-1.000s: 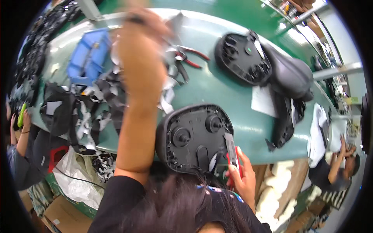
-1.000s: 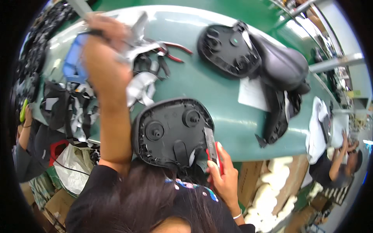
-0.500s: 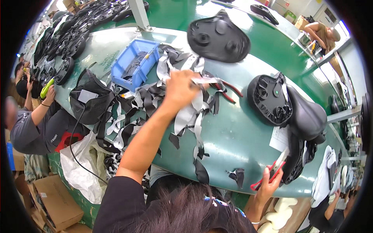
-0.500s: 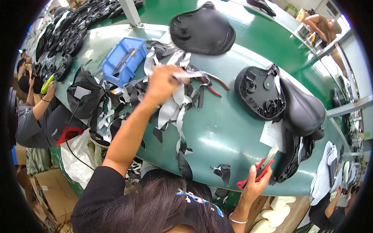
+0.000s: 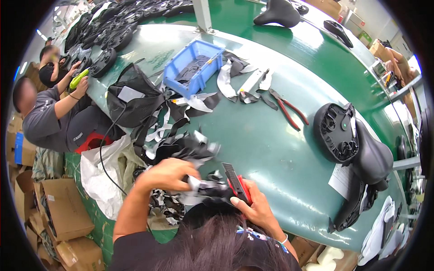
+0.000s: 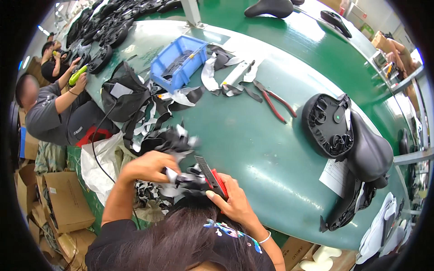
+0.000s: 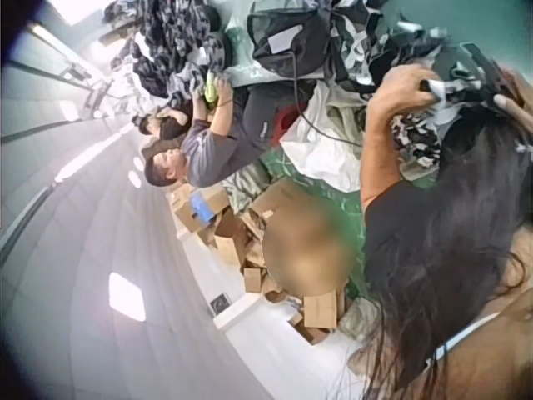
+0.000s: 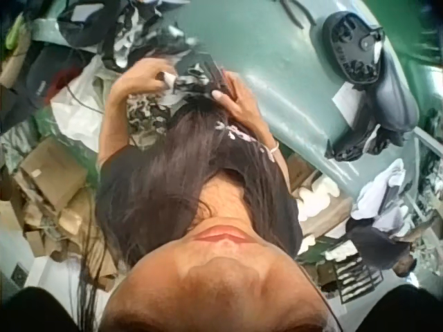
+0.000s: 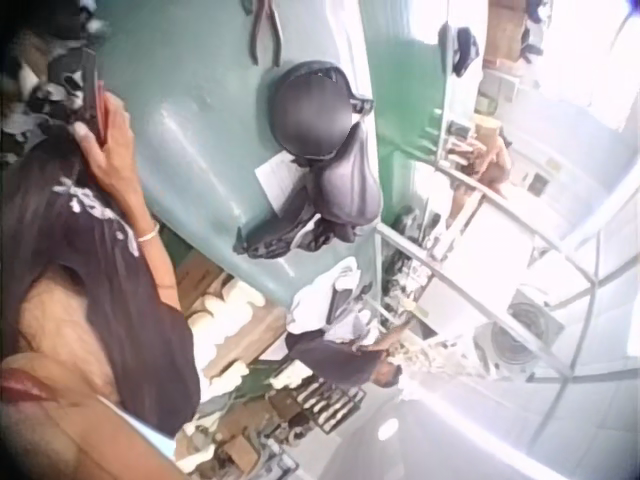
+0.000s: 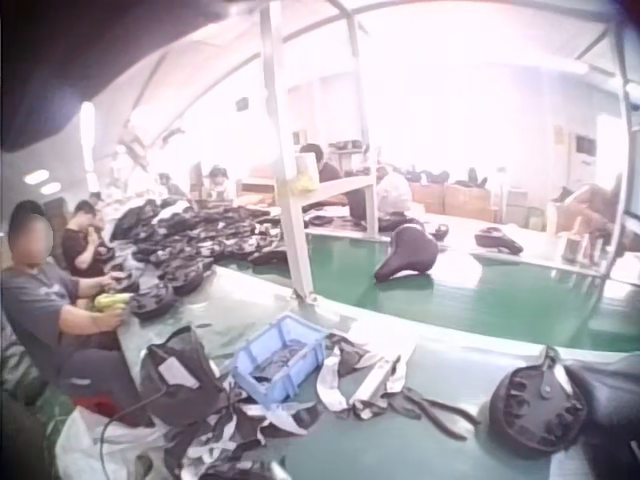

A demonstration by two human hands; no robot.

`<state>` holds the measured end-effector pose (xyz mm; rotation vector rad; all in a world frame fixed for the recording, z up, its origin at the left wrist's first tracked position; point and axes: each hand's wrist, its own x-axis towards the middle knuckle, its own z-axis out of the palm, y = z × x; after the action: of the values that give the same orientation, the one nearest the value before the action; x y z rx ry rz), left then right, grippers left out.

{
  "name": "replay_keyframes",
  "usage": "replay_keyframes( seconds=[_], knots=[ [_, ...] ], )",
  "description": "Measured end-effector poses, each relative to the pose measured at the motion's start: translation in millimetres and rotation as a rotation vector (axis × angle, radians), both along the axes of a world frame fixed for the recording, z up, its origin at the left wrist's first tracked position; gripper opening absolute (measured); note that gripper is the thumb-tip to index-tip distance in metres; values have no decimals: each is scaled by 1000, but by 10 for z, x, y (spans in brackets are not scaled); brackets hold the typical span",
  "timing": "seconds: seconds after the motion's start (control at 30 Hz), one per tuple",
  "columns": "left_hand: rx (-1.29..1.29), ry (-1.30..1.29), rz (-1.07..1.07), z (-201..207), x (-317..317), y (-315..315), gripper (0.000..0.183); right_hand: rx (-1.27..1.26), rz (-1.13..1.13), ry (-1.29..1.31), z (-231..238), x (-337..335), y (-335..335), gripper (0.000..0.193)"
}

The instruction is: The person uses a red utility knife to trim excess black rubber or plastic material from the underside of bicycle seats. They repeatedly cut along the edges, peel away strips, and rotate the seat to access different areas, placing finished seats aside on the green workbench.

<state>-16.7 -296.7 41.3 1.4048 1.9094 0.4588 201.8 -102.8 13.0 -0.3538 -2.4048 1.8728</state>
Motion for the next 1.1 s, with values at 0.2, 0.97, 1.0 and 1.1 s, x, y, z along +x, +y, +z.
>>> replay_keyframes(
  seconds=[0.2, 0.97, 1.0, 1.1],
  knots=[
    [-412, 472, 195, 545, -109, -557, 37, -140, -713, 182, 30, 86, 783, 44],
    [512, -1044, 493, -587, 205, 2049, 55, -435, -935, 168, 103, 516, 1146, 32],
    [465, -1223, 515, -562, 138, 2022, 55, -470, -860, 112, 133, 600, 979, 32],
    [345, -1416, 473, -500, 140, 2117, 51, -244, -512, -151, 93, 894, 729, 40]
  ],
)
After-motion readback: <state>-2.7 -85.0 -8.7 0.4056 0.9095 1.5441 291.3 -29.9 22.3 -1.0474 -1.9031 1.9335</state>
